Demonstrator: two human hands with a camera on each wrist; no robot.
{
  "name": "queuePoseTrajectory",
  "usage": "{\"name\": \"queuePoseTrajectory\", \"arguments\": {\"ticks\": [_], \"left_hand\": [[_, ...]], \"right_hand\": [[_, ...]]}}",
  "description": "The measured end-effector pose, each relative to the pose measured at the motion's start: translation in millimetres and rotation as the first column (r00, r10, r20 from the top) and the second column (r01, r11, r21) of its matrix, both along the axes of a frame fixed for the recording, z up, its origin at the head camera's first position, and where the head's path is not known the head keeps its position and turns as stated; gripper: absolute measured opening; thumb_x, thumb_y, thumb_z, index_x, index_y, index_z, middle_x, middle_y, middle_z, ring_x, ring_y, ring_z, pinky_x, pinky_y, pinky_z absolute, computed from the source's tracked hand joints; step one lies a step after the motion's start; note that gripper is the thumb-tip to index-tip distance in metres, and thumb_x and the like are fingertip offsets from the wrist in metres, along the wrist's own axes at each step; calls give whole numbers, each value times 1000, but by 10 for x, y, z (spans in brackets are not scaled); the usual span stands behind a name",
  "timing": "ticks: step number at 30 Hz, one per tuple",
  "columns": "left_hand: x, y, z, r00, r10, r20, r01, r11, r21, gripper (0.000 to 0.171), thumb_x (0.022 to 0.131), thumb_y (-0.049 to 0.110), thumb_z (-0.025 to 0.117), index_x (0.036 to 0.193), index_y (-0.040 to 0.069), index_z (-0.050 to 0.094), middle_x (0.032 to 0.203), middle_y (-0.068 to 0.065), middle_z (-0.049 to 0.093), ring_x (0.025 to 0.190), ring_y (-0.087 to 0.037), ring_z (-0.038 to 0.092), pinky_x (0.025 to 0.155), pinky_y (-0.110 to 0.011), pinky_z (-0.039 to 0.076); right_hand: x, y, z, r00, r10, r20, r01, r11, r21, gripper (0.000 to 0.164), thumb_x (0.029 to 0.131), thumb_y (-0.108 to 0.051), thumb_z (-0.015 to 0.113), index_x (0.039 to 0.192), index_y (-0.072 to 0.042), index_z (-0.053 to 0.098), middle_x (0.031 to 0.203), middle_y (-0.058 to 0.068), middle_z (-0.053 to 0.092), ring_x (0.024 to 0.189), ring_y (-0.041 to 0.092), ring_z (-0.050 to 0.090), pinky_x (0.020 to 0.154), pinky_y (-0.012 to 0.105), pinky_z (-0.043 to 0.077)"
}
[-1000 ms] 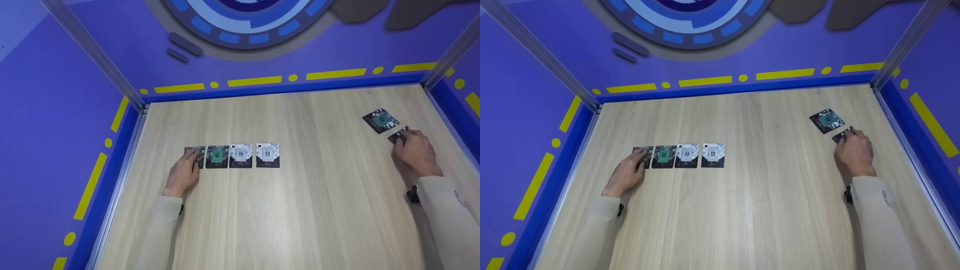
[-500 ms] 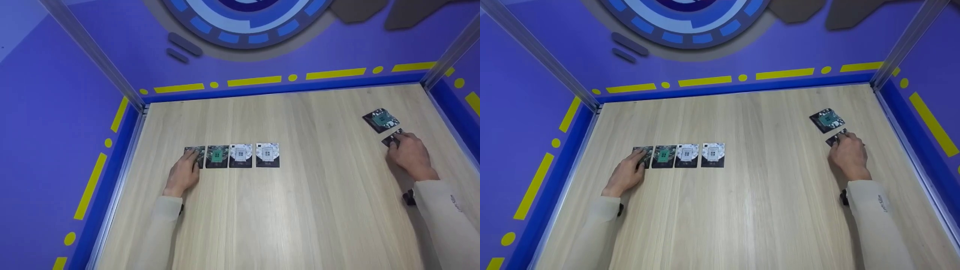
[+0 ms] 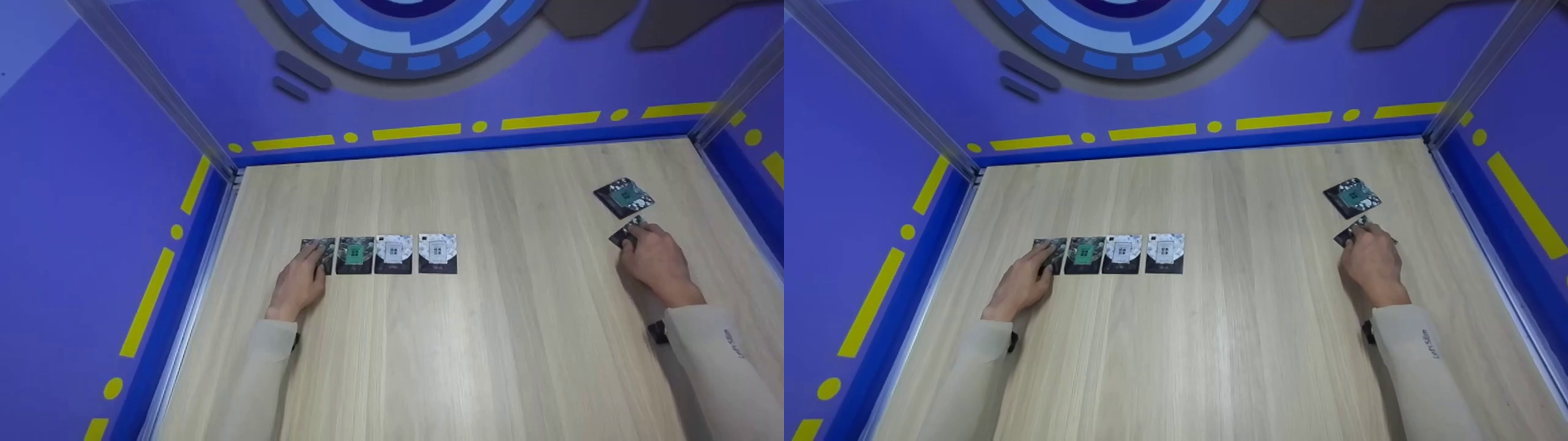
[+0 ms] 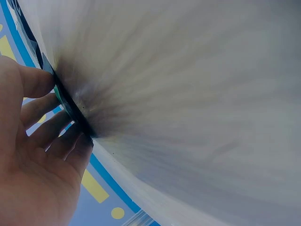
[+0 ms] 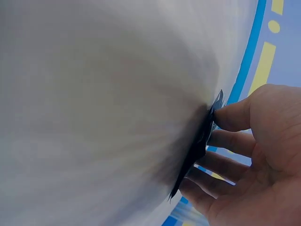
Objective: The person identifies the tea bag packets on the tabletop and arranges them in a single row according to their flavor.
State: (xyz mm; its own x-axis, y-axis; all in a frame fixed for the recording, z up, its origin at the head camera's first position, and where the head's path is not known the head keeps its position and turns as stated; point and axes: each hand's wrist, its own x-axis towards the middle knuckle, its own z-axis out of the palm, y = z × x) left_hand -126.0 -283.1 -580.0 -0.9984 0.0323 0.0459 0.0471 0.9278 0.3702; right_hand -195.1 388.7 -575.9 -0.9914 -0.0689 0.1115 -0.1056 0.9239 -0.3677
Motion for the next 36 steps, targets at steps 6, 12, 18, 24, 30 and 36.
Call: {"name": "queuePoseTrajectory", "arguments": {"ticks": [6, 12, 18, 24, 30, 36], "left_hand": [[5, 3, 16, 1000, 3, 11, -3, 1000, 2, 49, 106, 14, 56, 152, -1, 56, 166, -20, 46, 153, -41, 45, 127, -53, 40], [7, -2, 8, 1000, 7, 8, -7, 1000, 5, 48, 106, 14, 56, 152, -1, 56, 165, -20, 46, 153, -40, 45, 126, -53, 40], [5, -2, 5, 1000, 4, 1, -4, 1000, 7, 48, 106, 14, 56, 151, -1, 57, 165, -20, 47, 152, -40, 46, 126, -53, 41], [-6, 6, 6, 1000, 8, -1, -8, 1000, 3, 48, 106, 13, 55, 152, -2, 56, 164, -20, 48, 152, -41, 46, 124, -54, 42], [-18, -4, 8, 1000, 7, 13, -7, 1000, 14, 49, 106, 14, 55, 152, -1, 56, 165, -20, 46, 152, -41, 46, 126, -54, 40], [-21, -12, -2, 1000, 3, 17, -3, 1000, 16, 49, 106, 14, 55, 153, -1, 56, 165, -20, 46, 153, -41, 45, 127, -53, 39]], "right_hand": [[20, -112, 23, 999, 20, 41, -22, 999, 36, 46, 102, -4, 54, 136, 26, 53, 136, 50, 48, 122, 70, 51, 101, 78, 47], [42, -197, 38, 998, 48, 46, -50, 998, 41, 46, 102, -4, 55, 137, 25, 53, 138, 50, 48, 122, 70, 52, 100, 78, 47], [69, -296, 24, 996, 79, 27, -81, 996, 49, 46, 102, -4, 54, 137, 25, 54, 136, 49, 50, 121, 69, 54, 97, 78, 49], [101, -406, 24, 994, 103, 46, -106, 993, 61, 46, 103, -6, 50, 140, 22, 54, 140, 46, 49, 124, 69, 52, 100, 77, 49], [119, -529, 16, 990, 139, 28, -140, 989, 47, 45, 103, -6, 53, 138, 21, 56, 141, 46, 50, 126, 68, 53, 101, 77, 49], [147, -651, 21, 985, 175, 11, -175, 984, 44, 42, 102, -4, 54, 138, 19, 59, 141, 43, 53, 128, 66, 54, 102, 75, 50]]}}
